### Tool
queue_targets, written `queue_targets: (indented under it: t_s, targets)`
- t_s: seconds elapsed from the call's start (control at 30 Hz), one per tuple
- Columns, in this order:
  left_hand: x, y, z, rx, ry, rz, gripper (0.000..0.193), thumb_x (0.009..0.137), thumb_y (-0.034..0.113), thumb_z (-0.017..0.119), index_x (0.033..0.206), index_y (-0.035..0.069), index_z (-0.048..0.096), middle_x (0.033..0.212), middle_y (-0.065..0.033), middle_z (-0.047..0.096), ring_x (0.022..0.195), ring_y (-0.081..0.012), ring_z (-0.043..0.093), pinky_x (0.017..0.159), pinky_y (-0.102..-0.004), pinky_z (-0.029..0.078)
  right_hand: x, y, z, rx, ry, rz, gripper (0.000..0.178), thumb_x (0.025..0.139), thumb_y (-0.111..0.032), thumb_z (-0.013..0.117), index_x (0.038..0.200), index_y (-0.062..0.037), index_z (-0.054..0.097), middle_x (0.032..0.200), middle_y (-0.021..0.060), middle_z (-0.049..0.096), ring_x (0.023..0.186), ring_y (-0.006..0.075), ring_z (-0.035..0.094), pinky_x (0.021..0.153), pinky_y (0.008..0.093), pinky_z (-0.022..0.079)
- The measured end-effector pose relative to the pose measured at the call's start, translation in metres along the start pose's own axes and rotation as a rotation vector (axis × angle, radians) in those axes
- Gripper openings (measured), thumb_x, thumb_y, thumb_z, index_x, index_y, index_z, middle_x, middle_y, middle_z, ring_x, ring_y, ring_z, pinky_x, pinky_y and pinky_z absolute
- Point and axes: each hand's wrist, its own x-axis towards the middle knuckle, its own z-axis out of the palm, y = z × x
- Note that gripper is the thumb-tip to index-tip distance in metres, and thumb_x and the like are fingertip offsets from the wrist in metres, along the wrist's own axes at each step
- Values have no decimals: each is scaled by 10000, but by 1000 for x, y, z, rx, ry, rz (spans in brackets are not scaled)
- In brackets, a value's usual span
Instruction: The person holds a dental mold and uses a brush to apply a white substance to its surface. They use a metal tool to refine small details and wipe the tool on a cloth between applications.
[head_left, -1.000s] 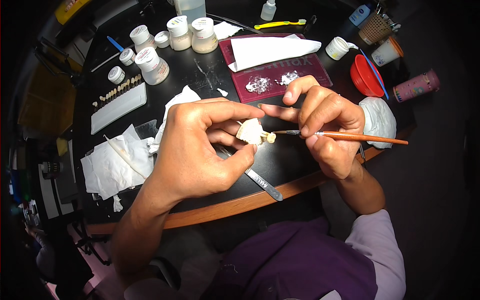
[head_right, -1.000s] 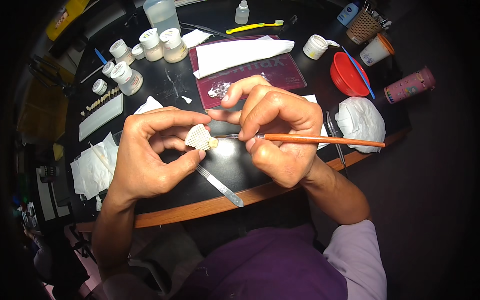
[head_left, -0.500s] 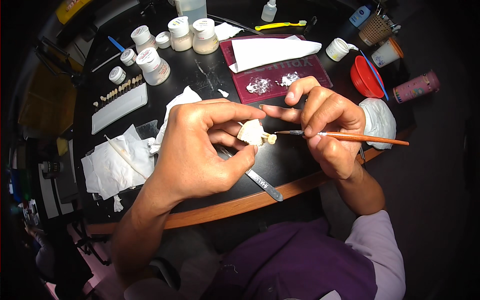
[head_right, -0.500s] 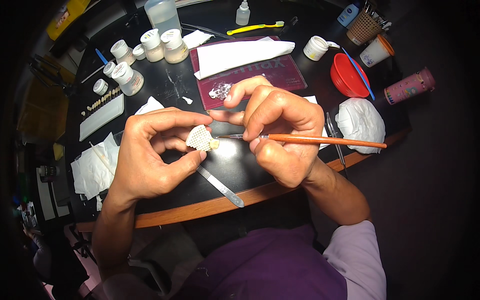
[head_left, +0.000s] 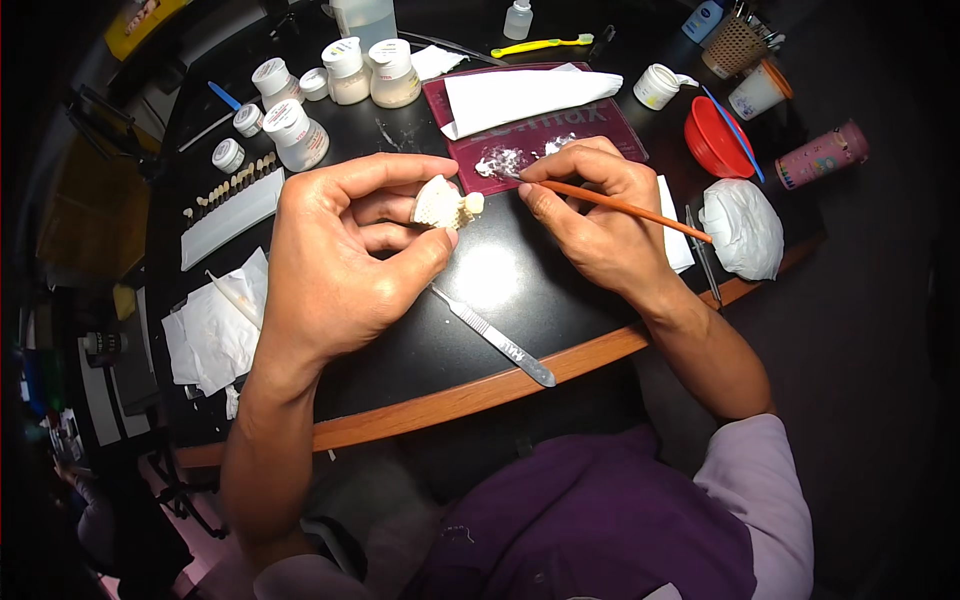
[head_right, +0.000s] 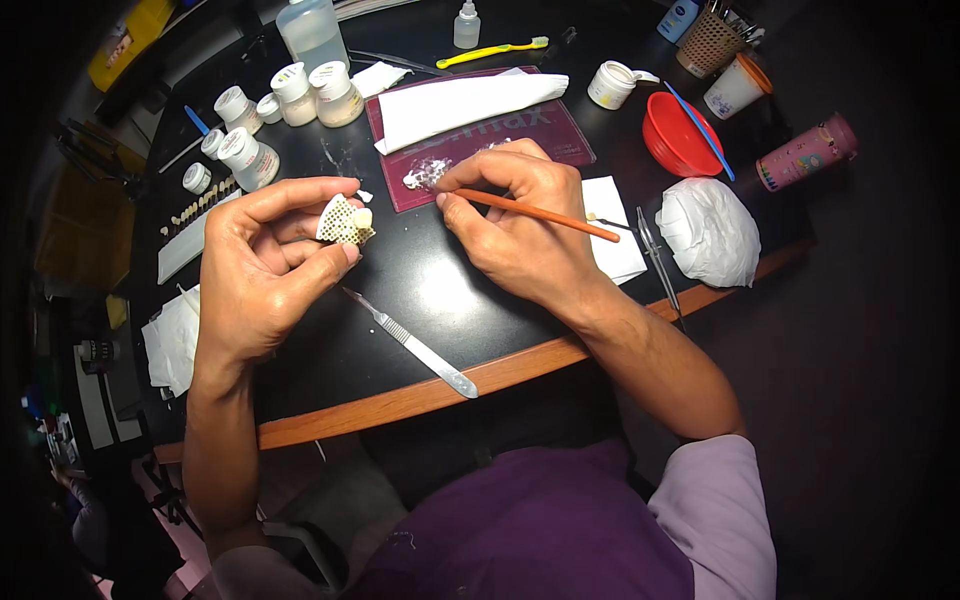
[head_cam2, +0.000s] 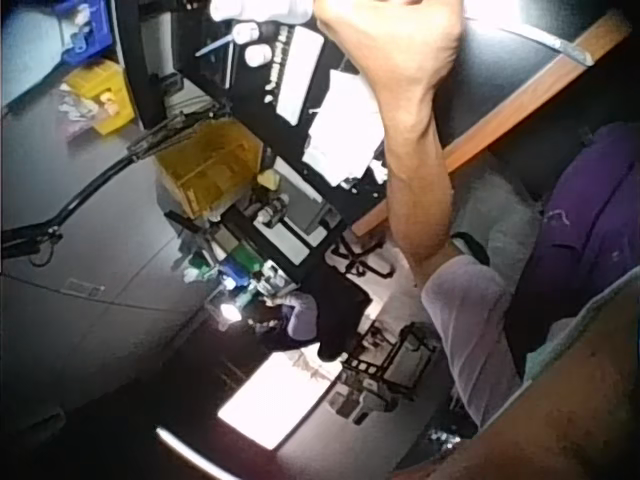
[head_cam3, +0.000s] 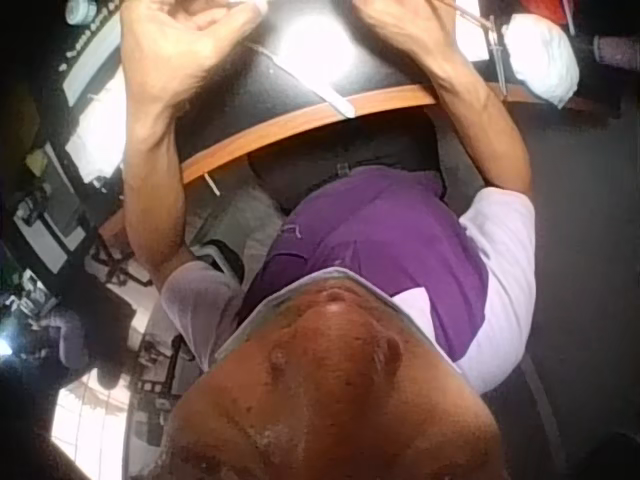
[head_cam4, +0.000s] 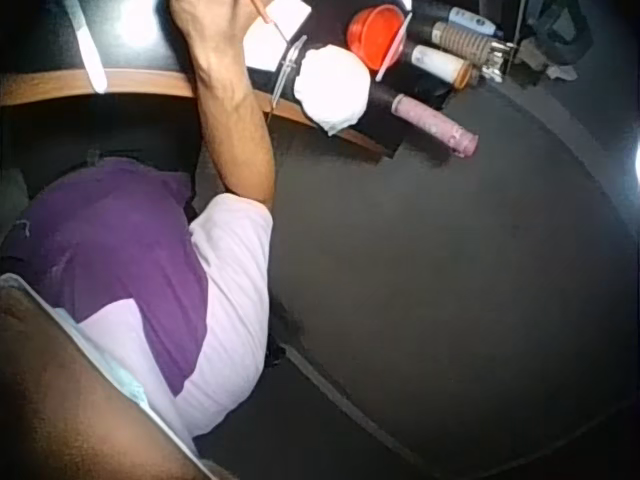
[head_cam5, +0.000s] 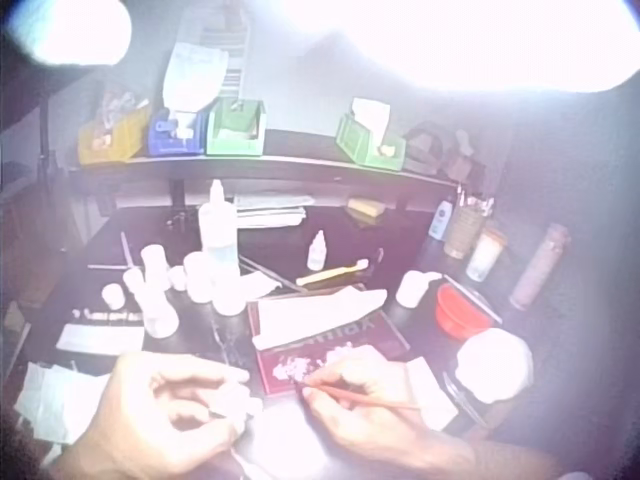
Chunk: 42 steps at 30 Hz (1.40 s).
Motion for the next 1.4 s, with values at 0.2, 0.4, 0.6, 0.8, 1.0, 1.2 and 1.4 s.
queue_targets:
  t_s: [0.2,0.4,0.6,0.8,1.0,1.2,1.4]
  targets:
    - [-4,-2,1,11,-7,-21,396,791,-128,670,1185,-118,641,1010,-144,698,895,-119,689,767,-203,585,6,-5,-28,141,264,157,88,820,-88,702,858,-11,720,740,72,675,665,92,591,635,237,486]
    - [-3,2,11,1,-63,9,387,792,-119,676,1178,-107,647,984,-133,707,872,-108,689,749,-205,587,17,48,-183,-309,350,416,129,828,-103,704,871,18,715,773,70,723,711,91,658,685,239,514]
    - [-5,-1,10,-12,-84,15,391,791,-114,684,1180,-99,649,968,-131,710,864,-108,692,739,-205,587,12,66,-199,-488,132,551,117,809,-98,756,859,7,743,810,59,737,801,104,680,752,258,528]
    - [-6,-2,16,-26,-61,43,336,789,-84,679,1124,-110,668,928,-136,731,817,-119,709,701,-219,588,-43,36,-222,-159,315,498,124,832,-36,762,947,6,743,880,53,727,818,97,653,772,234,502]
    - [-8,1,16,-46,-55,55,325,788,-80,684,1112,-104,676,926,-139,731,814,-116,709,692,-214,584,-73,42,-226,-320,344,530,147,896,-148,738,878,-1,739,789,29,707,731,71,600,706,234,462]
    - [-6,-1,16,-5,-127,27,368,790,-93,707,1155,-89,661,1003,-135,716,895,-132,709,756,-230,600,-35,-20,-194,142,405,273,207,986,-122,571,1012,39,699,837,114,720,702,104,618,638,239,426]
    - [-6,-10,14,-13,-68,74,317,780,-68,727,1092,-71,670,970,-125,720,873,-140,717,736,-236,607,-2,-61,-89,377,-5,-251,214,807,-20,651,1014,20,686,849,128,701,731,192,626,715,284,455]
